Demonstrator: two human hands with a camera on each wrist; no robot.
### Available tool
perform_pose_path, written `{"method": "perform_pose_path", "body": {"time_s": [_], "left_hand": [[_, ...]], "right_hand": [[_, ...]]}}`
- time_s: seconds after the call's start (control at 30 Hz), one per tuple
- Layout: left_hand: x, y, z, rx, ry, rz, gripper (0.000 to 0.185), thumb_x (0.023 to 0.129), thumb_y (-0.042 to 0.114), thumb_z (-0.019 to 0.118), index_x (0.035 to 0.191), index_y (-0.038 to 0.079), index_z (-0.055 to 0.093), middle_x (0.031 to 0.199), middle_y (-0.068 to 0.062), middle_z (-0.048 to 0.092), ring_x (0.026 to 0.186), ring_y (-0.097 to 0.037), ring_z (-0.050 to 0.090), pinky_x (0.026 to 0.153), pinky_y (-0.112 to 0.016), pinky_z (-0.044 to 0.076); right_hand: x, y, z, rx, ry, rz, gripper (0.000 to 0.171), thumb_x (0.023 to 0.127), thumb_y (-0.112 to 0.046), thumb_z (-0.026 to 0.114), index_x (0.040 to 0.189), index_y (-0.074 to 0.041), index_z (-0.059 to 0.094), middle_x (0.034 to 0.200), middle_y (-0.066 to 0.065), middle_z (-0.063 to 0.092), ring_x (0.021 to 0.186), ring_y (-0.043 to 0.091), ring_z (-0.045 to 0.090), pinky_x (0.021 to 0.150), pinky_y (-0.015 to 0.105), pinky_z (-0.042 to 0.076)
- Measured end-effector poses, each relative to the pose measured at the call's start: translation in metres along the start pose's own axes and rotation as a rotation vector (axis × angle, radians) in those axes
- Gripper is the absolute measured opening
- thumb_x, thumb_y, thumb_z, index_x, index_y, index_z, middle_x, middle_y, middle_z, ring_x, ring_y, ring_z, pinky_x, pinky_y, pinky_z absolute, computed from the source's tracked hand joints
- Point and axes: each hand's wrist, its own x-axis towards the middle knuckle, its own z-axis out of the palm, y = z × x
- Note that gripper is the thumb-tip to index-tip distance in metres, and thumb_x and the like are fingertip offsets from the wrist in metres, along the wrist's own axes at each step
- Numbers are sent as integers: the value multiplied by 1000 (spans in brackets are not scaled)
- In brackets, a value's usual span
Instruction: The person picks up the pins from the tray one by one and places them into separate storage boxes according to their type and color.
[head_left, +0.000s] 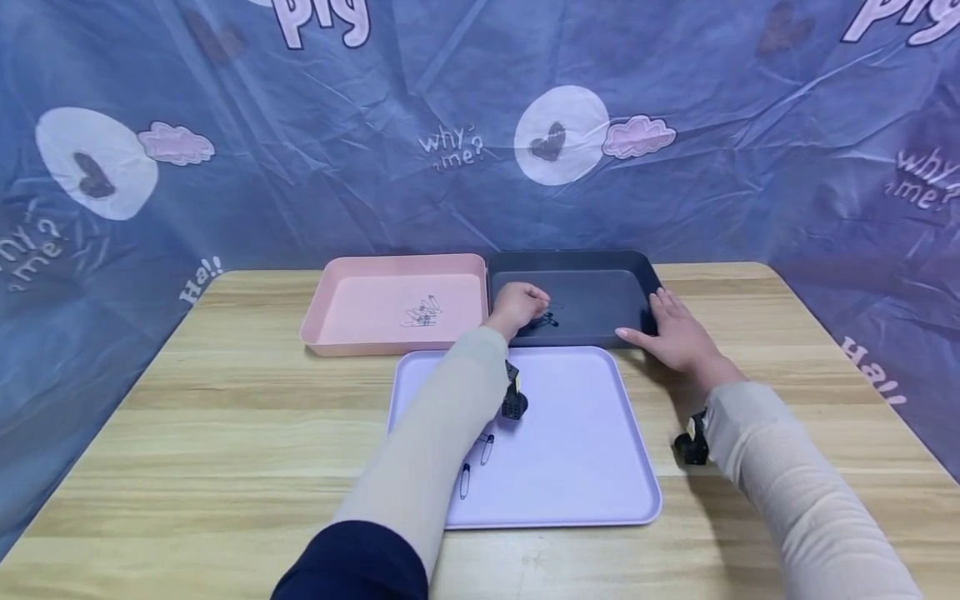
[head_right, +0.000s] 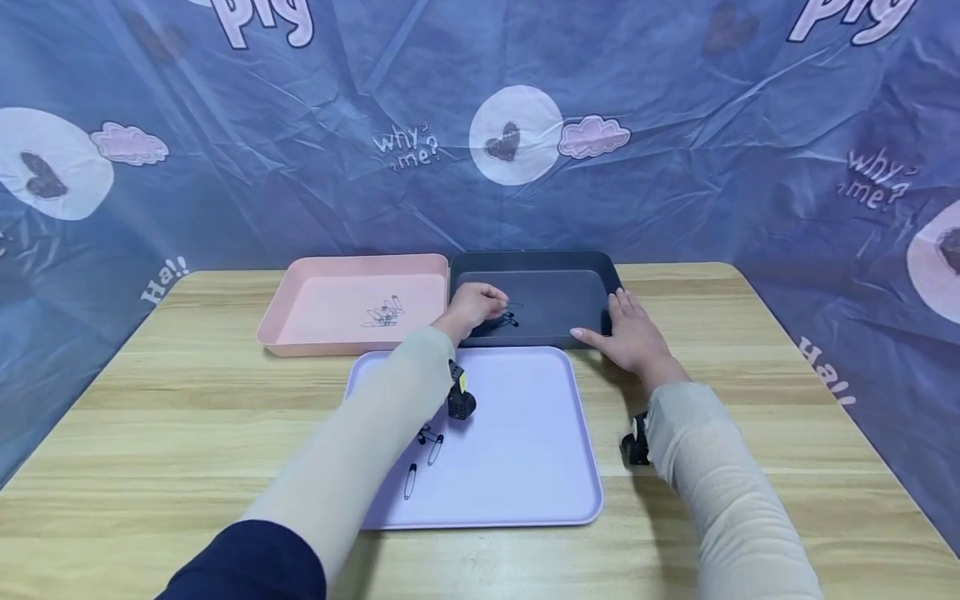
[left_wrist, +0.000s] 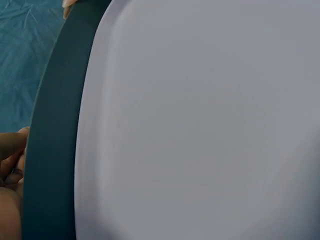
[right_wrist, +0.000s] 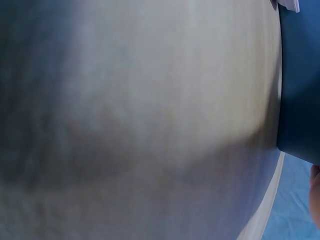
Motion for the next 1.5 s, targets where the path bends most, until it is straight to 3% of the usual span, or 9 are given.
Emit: {"method": "perform_pose_path", "body": {"time_s": [0.1, 0.27, 0.43, 0.57, 0.67, 0.77, 0.93, 1.17, 1.5], "left_hand": [[-4, 2, 3, -4, 7, -21, 15, 84, 0, 51, 82, -2, 66, 82, -7, 63, 71, -13, 60, 62, -19, 49], [-32, 21, 2, 28, 37, -36, 17, 86, -1, 49, 88, -5, 64, 87, -10, 63, 75, -15, 60, 64, -17, 48], [-48, 33, 1, 72, 41, -42, 17, 85, -3, 48, 91, -7, 63, 91, -14, 62, 80, -19, 59, 61, -14, 46], [-35, 23, 5, 133, 34, -57, 18, 85, -2, 49, 94, -3, 64, 94, -12, 62, 84, -20, 58, 63, -17, 45], [22, -24, 16, 227, 64, 52, 12, 82, 8, 56, 84, 9, 67, 84, 0, 63, 75, -11, 56, 62, -22, 45], [32, -29, 13, 275, 66, 87, 9, 81, 14, 60, 85, 12, 68, 86, 3, 62, 81, -10, 54, 69, -22, 43], [-26, 18, -5, 233, 6, 46, 21, 85, 10, 54, 102, 1, 62, 104, -7, 59, 97, -18, 51, 80, -25, 42], [-30, 20, -15, 211, -87, 100, 19, 85, 11, 54, 100, 2, 62, 96, -6, 61, 81, -14, 53, 68, -21, 44], [-48, 29, -32, 59, -244, 70, 26, 87, 13, 51, 108, -1, 55, 107, -9, 56, 100, -23, 54, 81, -24, 44]], "right_hand": [[0, 0, 1, 0, 2, -5, 96, 80, -59, 42, 132, 14, 7, 137, 30, 1, 126, 37, -3, 101, 49, 4], [0, 0, 1, 19, 20, -10, 97, 79, -60, 42, 132, 14, 8, 138, 30, 2, 127, 37, -3, 101, 49, 4], [0, -1, 2, 25, 41, -19, 98, 78, -61, 42, 131, 15, 10, 137, 30, 3, 127, 38, -1, 101, 49, 5], [-1, -1, 2, 13, 26, -13, 97, 80, -60, 41, 132, 14, 8, 137, 30, 1, 126, 38, -2, 101, 50, 5], [-1, -2, 1, 6, 16, -9, 95, 81, -59, 41, 132, 13, 6, 137, 30, 0, 126, 39, -3, 101, 50, 5], [-1, -1, 2, 6, 11, -9, 94, 82, -58, 41, 132, 14, 5, 137, 30, -2, 126, 39, -4, 101, 50, 4], [-1, 1, 3, 11, 21, -3, 95, 81, -59, 41, 132, 13, 5, 138, 30, -1, 126, 38, -4, 101, 49, 4], [2, 3, 5, 9, 24, 8, 97, 79, -61, 41, 132, 13, 5, 138, 28, -1, 127, 37, -4, 101, 48, 3], [1, 1, 5, 16, -3, 10, 97, 80, -61, 38, 133, 12, 3, 138, 28, -4, 126, 35, -8, 101, 49, 2]]}}
